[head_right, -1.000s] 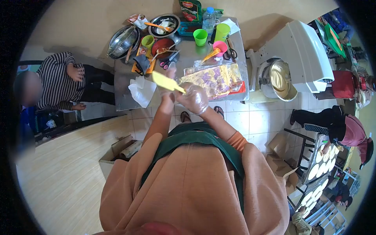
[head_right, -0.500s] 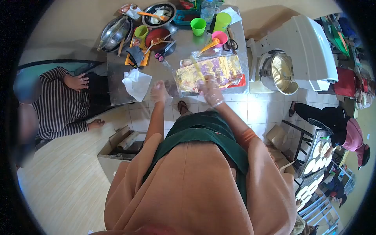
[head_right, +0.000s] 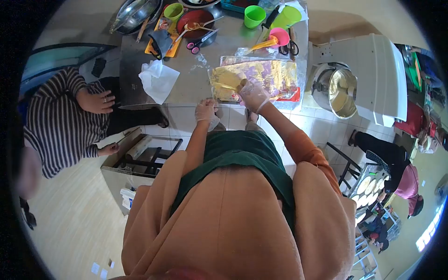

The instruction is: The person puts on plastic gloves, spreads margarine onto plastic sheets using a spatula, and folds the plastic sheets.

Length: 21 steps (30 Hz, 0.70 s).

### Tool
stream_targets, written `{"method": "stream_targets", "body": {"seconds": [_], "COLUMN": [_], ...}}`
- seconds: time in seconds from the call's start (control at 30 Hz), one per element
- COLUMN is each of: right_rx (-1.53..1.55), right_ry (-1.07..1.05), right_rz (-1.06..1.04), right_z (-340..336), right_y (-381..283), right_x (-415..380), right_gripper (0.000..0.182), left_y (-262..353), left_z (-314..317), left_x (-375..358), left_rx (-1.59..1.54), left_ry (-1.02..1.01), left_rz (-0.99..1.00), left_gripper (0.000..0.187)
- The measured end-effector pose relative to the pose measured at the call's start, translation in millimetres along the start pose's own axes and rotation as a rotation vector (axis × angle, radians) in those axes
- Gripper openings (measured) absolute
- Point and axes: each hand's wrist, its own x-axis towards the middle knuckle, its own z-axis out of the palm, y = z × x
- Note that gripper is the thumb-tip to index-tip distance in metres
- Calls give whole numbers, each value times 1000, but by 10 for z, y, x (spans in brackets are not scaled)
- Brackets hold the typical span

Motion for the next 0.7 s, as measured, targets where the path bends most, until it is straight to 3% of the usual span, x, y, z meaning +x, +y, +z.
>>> {"method": "stream_targets", "body": {"seconds": [0.1,0.2,0.27,0.43,0.5,0.63,0.7], "right_rx": [-139,22,29,-217,-218,-292,-271], "right_ry": [-145,-261,-247,-47,-127,-350,-254], "right_rz": [20,195,209,-84,-85,49,87], "right_z": [-14,-140,-132,-60,-69,-38,93], "right_y": [-67,-143,-130,-16,-65,-108,-19], "right_x": [35,98,109,84,97,190,265], "right_gripper": [23,21,20,17,15,14,13], "left_y": [22,46,144,118,170,281,262], "left_z": [-9,49,4,39,90,119,140], "left_x": [-97,-65,-114,-72,-132,-193,-164], "left_rx": [335,225,362,394,353,406,401], "left_ry": [78,122,187,286,338,156,167], "left_rz": [256,115,113,190,278,95,91], "left_gripper": [21,21,25,32,33,36,37]}}
